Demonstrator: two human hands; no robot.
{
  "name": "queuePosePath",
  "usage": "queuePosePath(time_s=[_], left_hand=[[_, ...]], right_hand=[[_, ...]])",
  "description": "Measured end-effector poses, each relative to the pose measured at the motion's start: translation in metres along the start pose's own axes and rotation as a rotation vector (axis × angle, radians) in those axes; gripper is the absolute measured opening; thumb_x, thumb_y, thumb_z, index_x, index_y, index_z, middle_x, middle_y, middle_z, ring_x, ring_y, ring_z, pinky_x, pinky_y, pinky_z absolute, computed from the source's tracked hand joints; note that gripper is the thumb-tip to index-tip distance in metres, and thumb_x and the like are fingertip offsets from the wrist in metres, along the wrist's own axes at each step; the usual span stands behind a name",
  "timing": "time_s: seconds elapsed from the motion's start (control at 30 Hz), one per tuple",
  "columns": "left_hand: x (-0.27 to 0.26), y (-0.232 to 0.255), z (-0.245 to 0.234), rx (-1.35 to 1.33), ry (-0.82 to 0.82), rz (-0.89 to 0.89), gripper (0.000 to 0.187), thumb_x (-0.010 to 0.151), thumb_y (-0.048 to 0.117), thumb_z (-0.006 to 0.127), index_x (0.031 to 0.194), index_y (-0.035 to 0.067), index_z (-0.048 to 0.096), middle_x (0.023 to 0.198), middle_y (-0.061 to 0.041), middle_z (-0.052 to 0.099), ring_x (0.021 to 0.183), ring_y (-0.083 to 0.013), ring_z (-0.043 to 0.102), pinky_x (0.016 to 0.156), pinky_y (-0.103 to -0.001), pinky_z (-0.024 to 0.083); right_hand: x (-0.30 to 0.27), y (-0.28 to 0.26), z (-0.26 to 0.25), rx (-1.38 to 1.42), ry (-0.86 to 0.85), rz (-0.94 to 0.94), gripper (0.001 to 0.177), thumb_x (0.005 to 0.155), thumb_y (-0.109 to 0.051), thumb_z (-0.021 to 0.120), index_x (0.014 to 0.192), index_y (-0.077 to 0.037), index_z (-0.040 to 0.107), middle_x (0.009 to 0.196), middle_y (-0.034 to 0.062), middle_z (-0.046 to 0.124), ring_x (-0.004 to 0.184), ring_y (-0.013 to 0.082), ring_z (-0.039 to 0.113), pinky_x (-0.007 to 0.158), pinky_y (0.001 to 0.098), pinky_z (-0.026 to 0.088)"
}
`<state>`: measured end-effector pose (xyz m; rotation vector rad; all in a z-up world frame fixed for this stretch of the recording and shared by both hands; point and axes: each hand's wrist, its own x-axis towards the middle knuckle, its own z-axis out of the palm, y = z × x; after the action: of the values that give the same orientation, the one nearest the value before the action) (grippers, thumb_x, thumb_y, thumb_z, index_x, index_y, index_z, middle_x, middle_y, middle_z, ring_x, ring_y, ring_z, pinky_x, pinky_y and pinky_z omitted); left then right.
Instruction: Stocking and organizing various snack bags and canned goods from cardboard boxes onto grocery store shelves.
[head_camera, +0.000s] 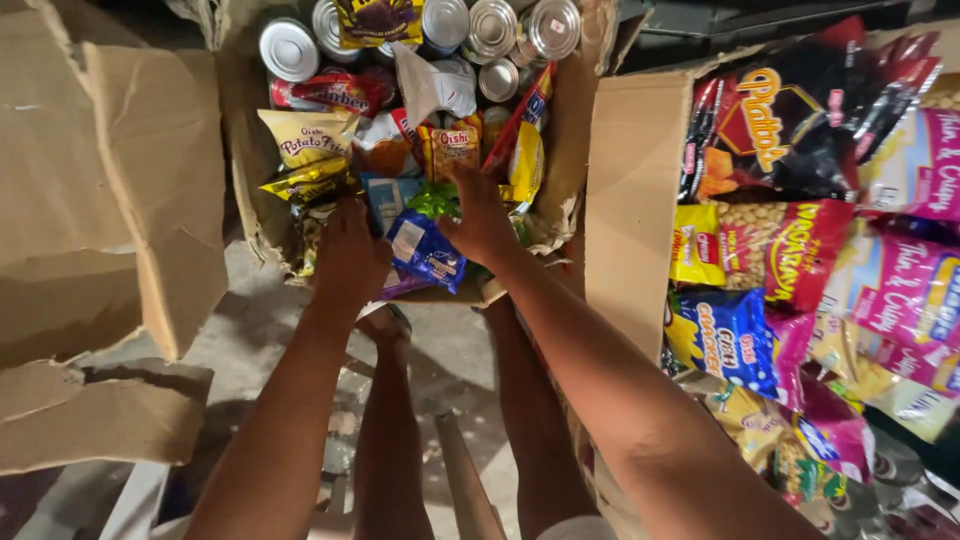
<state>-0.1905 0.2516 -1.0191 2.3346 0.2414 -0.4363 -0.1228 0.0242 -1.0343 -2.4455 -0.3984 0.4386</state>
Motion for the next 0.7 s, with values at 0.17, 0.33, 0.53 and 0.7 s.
queuePosePath(time_s=[0.17, 0.33, 0.53, 0.7], left_hand=[[0.01, -0.025, 0.02, 0.14, -0.004, 0.032, 0.074, 0.078, 0.026, 0.076, 0.138, -0.004, 0.044, 0.136, -0.031, 0.051, 0.118, -0.0496, 0.054, 0.1, -0.054, 0.046], [0.017, -0.008, 0.01, 0.305, -0.144, -0.046, 0.071, 0.07, 0.021, 0.074, 0.135, 0.001, 0.051, 0.135, -0.022, 0.053, 0.112, -0.0469, 0.056, 0.094, -0.053, 0.048], [0.017, -0.014, 0.025, 0.388, -0.15, -0.031, 0.056, 0.072, 0.016, 0.071, 0.127, 0.01, 0.062, 0.145, -0.014, 0.051, 0.117, -0.0487, 0.049, 0.093, -0.058, 0.045], [0.013, -0.007, 0.024, 0.322, -0.276, -0.169, 0.058, 0.075, 0.01, 0.071, 0.131, 0.02, 0.062, 0.139, -0.009, 0.057, 0.127, -0.0468, 0.044, 0.105, -0.06, 0.034]], right_hand=[[-0.001, 0.002, 0.03, -0.017, -0.131, 0.029, 0.085, 0.077, -0.029, 0.083, 0.148, -0.004, 0.043, 0.146, 0.0229, 0.048, 0.136, 0.045, 0.043, 0.115, 0.0502, 0.036], [-0.004, 0.004, 0.041, -0.029, -0.315, 0.096, 0.086, 0.079, -0.034, 0.082, 0.151, -0.01, 0.042, 0.149, 0.0204, 0.048, 0.135, 0.0438, 0.044, 0.113, 0.0513, 0.037], [-0.002, 0.006, 0.038, -0.054, -0.332, 0.126, 0.082, 0.076, -0.037, 0.085, 0.147, -0.016, 0.048, 0.146, 0.0184, 0.051, 0.137, 0.0427, 0.045, 0.114, 0.0503, 0.038], [-0.003, 0.004, 0.038, 0.117, -0.382, 0.257, 0.094, 0.07, -0.039, 0.089, 0.147, -0.008, 0.045, 0.141, 0.0197, 0.056, 0.131, 0.0392, 0.055, 0.111, 0.0451, 0.043]])
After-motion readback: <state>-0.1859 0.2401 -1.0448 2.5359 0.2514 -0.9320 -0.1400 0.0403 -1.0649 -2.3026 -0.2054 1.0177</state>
